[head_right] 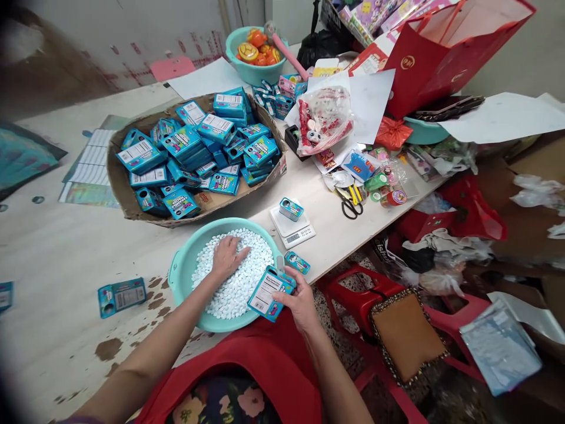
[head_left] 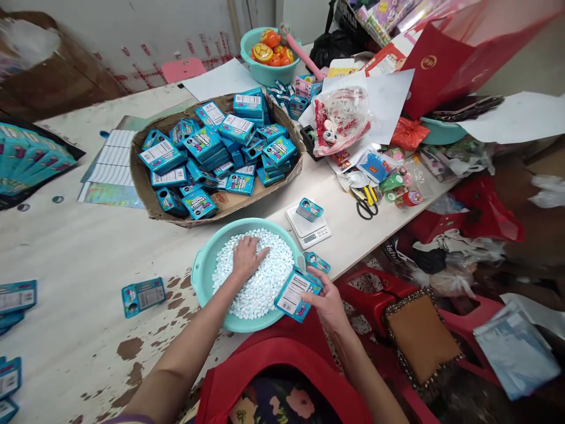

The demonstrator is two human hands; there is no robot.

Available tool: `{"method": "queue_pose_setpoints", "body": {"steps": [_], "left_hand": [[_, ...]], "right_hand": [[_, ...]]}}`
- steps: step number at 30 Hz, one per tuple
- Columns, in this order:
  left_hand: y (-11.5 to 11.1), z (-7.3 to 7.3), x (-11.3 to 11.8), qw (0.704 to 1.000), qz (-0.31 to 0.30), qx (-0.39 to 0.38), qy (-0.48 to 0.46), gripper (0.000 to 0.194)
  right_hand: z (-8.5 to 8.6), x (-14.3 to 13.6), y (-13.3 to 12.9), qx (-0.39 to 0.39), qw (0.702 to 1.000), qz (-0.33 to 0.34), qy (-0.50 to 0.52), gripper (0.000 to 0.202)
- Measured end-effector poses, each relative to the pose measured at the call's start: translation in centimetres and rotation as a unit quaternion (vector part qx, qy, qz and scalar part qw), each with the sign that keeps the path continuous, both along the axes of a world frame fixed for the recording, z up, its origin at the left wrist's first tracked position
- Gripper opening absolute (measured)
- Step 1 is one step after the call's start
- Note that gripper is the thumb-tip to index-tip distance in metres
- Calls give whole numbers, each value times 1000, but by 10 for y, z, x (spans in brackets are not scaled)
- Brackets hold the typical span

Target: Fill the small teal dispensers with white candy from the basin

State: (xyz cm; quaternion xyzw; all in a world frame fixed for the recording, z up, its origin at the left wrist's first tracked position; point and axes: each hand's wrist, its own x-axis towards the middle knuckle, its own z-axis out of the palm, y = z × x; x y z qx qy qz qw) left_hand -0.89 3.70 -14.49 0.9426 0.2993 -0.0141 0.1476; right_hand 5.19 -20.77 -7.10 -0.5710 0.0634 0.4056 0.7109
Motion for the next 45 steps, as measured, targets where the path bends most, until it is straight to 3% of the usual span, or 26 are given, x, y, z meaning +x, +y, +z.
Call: {"method": "queue_pose_setpoints", "body": {"steps": [4,8,11,13,15,16,18,20,21,23,25,28,31,36,39,45], "left_hand": [[-20,9,-2,998,-21,-36,42,46],[-24,13,-7,993,15,-102,54,39],[-22,15,-9,977,66,-200,23,33],[-21,17,-11,949,94,-300,-27,30],[-19,20,-14,883,143,-437,-92,29],[-18,23,-15,831,174,-513,-128,28],[-16,28,-18,699,237,-648,-188,26],[-13,34,-20,578,281,-735,-216,26],[-11,37,-20,531,298,-762,-218,26],[-9,42,-20,466,322,-795,-217,26],[-8,45,-18,431,320,-813,-223,27],[-8,47,-13,417,328,-813,-238,26],[-10,58,-9,440,333,-793,-259,18],[-22,106,-7,518,241,-742,-350,22],[-32,128,-4,544,211,-702,-407,22],[-42,127,2,555,204,-650,-478,15]], "right_hand": [[6,-2,-2,15,999,-34,-4,53],[14,-1,5,33,998,-60,-15,49],[16,-1,10,42,996,-70,-23,49],[14,-1,10,37,997,-63,-40,50],[13,-2,9,19,996,-52,-65,48],[12,-2,9,5,996,-44,-80,47],[14,-3,10,-31,992,-19,-118,45],[17,-4,12,-65,985,16,-159,43],[19,-5,15,-78,980,31,-178,43],[22,-7,20,-98,972,50,-208,43],[25,-9,25,-109,965,55,-232,43],[29,-11,31,-126,949,65,-280,40],[34,-11,35,-158,914,79,-365,33],[34,-16,47,-155,855,112,-483,28],[30,-22,56,-163,833,118,-516,28],[26,-25,67,-203,807,131,-539,26]]}}
